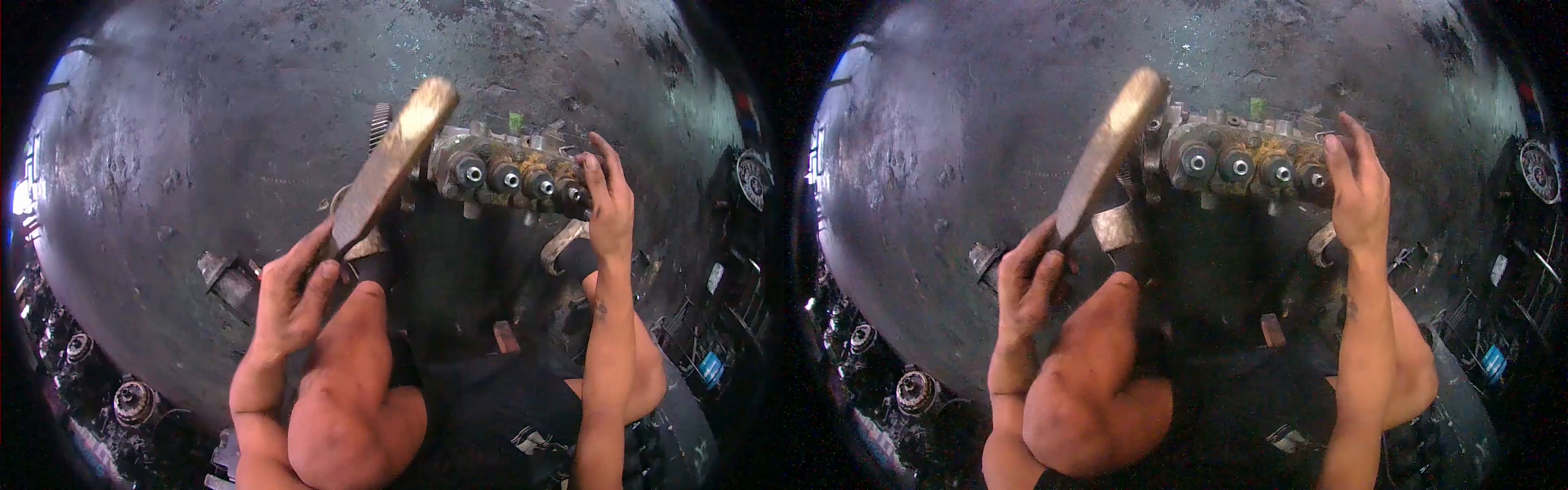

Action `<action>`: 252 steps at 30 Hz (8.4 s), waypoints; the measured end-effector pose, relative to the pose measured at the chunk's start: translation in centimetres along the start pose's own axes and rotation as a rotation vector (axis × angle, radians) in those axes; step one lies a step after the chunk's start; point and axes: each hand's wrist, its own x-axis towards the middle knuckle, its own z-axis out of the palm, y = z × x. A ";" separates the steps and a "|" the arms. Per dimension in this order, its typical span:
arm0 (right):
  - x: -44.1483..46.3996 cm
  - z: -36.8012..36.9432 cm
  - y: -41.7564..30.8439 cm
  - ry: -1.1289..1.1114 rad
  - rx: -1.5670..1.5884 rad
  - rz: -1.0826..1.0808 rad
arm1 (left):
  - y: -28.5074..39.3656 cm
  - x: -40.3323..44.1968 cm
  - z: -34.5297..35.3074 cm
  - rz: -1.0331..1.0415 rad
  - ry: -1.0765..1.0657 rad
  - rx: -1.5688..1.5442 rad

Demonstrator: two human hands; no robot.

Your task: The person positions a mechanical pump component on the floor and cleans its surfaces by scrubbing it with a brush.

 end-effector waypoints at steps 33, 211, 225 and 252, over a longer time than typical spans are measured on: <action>0.8 -0.2 -0.3 -0.019 0.061 0.065 | -1.5 4.2 3.2 -0.039 -0.175 0.072; -4.3 1.9 -4.8 -0.252 -0.069 -0.370 | -8.2 18.0 9.6 1.053 0.213 0.412; -10.0 -5.9 -10.0 -0.206 -0.380 0.009 | -6.2 17.5 9.8 1.019 0.348 0.438; -2.1 -4.7 -8.5 -0.396 -0.602 -0.222 | -7.4 17.7 9.1 1.091 0.368 0.340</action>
